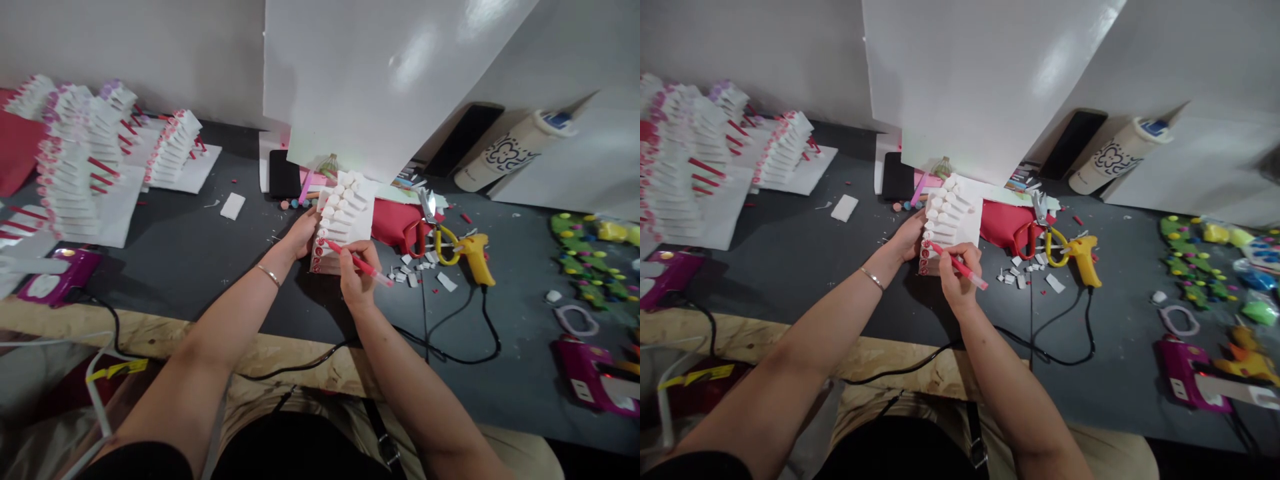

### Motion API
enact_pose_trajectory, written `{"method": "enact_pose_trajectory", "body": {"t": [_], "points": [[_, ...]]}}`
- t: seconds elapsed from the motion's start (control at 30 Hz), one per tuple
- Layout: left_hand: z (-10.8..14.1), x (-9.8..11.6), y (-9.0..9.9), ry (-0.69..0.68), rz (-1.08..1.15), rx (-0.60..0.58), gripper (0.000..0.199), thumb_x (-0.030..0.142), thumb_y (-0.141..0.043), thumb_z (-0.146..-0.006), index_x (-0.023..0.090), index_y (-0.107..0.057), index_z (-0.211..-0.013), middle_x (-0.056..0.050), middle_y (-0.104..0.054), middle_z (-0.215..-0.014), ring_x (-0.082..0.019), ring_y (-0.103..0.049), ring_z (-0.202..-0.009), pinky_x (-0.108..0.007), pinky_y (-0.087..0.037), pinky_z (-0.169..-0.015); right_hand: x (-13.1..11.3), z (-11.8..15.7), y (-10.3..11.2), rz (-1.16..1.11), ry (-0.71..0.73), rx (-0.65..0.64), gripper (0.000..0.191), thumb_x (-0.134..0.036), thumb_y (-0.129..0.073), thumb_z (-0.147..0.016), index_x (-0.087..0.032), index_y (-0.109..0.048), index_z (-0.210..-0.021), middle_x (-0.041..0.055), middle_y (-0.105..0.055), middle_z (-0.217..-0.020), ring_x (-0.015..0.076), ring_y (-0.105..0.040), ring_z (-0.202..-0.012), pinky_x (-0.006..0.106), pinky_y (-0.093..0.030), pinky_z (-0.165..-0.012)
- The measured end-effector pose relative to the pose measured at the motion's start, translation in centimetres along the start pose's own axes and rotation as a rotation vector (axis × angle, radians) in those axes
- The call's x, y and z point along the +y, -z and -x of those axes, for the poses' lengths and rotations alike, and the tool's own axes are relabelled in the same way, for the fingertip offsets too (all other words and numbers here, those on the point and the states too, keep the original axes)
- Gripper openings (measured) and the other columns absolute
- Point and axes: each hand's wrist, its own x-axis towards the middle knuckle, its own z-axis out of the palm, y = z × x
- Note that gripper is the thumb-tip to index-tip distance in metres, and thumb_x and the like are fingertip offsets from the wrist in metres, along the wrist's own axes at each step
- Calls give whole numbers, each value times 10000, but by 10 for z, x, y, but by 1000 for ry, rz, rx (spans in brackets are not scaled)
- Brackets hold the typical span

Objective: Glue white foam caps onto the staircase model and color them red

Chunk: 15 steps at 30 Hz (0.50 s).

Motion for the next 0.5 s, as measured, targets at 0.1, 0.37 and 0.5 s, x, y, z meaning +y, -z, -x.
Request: {"method": "enact_pose_trajectory", "body": {"t": [0.1, 0.37, 0.5], "points": [[0, -1, 0, 9, 44, -2, 365, 207, -664, -931, 192, -665, -1295, -75, -813, -1011, -230, -781, -918, -372, -608, -905, 0, 0, 0, 3, 5, -5, 159, -357, -620, -910, -229, -635, -815, 5, -632, -759, 201, -580, -754, 359, -468, -726], [-1, -1, 1, 3, 26, -5, 342, 207, -653, -937, 189, -679, -1277, -83, -812, -1018, -235, -781, -936, -384, -603, -933, -3, -3, -1, 57, 100, -13, 149, -323, -609, -918, -225, -652, -814, -3, -645, -750, 198, -598, -749, 376, -461, -784], [-2, -2, 2, -23, -14, -17, 276, 189, -655, -928, 180, -705, -1199, -79, -811, -1005, -239, -772, -958, -387, -584, -953, -5, -3, -2, 44, 118, -29, 120, -312, -613, -922, -224, -669, -862, 0, -677, -791, 193, -606, -751, 385, -458, -818]]}}
